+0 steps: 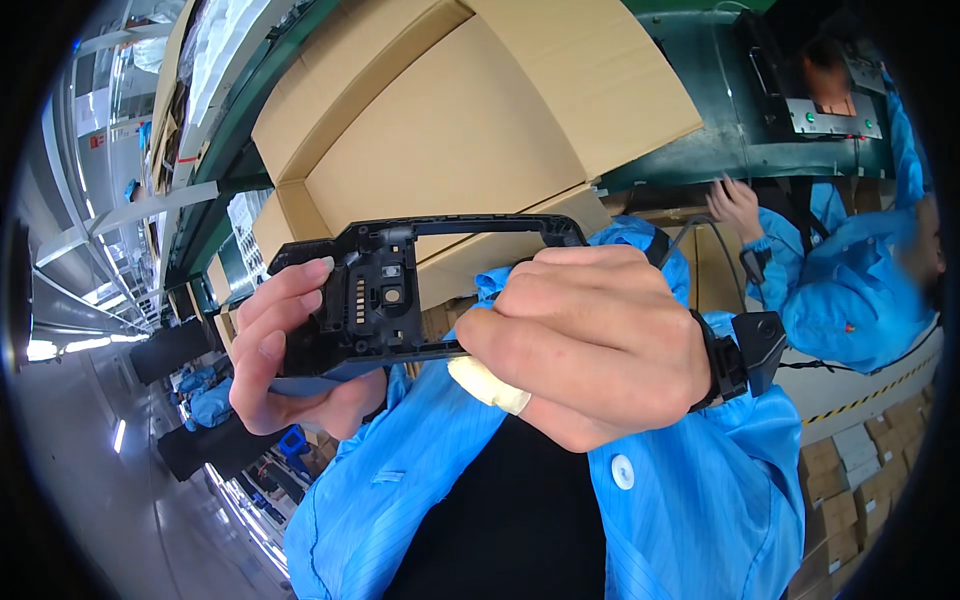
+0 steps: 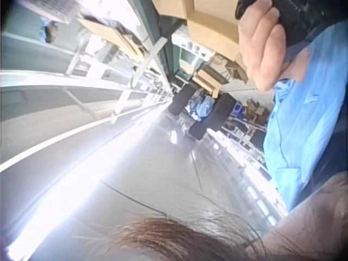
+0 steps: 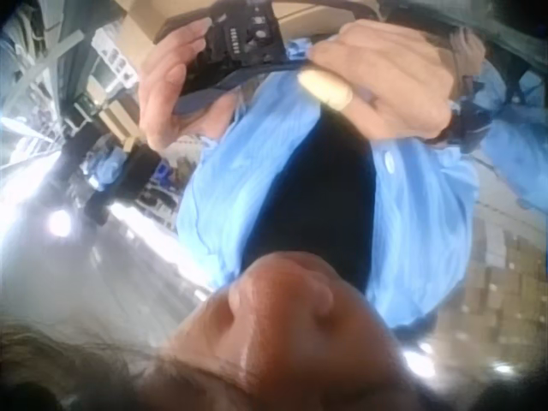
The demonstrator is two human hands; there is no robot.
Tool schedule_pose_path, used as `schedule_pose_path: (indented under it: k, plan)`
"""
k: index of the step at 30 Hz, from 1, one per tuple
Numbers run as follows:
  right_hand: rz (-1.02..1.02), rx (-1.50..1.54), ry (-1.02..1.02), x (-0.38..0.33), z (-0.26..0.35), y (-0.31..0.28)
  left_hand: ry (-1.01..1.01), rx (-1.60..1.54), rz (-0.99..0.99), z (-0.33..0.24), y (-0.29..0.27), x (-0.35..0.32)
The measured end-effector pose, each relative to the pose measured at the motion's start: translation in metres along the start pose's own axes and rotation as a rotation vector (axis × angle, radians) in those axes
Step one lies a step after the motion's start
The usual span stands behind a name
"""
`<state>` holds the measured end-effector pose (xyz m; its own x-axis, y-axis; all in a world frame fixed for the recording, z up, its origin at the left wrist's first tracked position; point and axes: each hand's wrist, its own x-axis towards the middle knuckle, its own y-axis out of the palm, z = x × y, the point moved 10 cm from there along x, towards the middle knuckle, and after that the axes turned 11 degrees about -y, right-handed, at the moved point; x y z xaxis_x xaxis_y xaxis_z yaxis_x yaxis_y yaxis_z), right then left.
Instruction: The worker is assembling small plastic housing components and placing them into a cardboard box.
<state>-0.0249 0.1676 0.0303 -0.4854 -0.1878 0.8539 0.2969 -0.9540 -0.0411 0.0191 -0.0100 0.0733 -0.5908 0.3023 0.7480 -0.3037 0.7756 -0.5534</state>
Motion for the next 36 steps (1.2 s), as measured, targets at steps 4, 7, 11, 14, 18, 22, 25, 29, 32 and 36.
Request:
schedule_pose_path:
  k: [4, 7, 11, 14, 18, 22, 25, 29, 32, 36]
  plan:
    - [0.016, -0.011, 0.005, -0.001, -0.001, 0.001, 0.0, 0.003, 0.059, 0.002, 0.002, 0.001]
    - [0.016, -0.01, -0.014, -0.001, -0.002, 0.004, -0.011, 0.01, 0.036, 0.002, 0.0, -0.002]
    - [-0.075, -0.045, -0.132, 0.0, 0.007, -0.001, -0.018, 0.002, 0.047, 0.001, -0.004, -0.002]
    - [-0.066, -0.065, -0.167, 0.001, 0.01, 0.001, -0.005, -0.013, 0.047, 0.003, -0.004, -0.006]
    - [-0.069, -0.065, -0.17, 0.001, 0.009, 0.0, -0.031, -0.092, -0.214, 0.002, -0.009, -0.003]
    - [-0.082, -0.069, -0.115, -0.002, 0.002, 0.001, -0.096, -0.03, -0.028, 0.004, -0.003, 0.0]
    - [-0.045, -0.052, -0.061, -0.003, -0.003, 0.003, -0.114, -0.039, -0.142, 0.008, -0.008, -0.005]
    - [-0.029, -0.129, -0.14, -0.001, 0.005, 0.004, -0.077, -0.089, -0.208, 0.01, -0.002, -0.008]
    - [-0.013, -0.184, -0.18, -0.003, 0.006, 0.007, -0.077, -0.125, -0.299, 0.016, -0.009, -0.012]
    - [-0.032, -0.264, -0.211, -0.007, 0.009, 0.005, -0.074, -0.161, -0.304, 0.02, -0.003, -0.013]
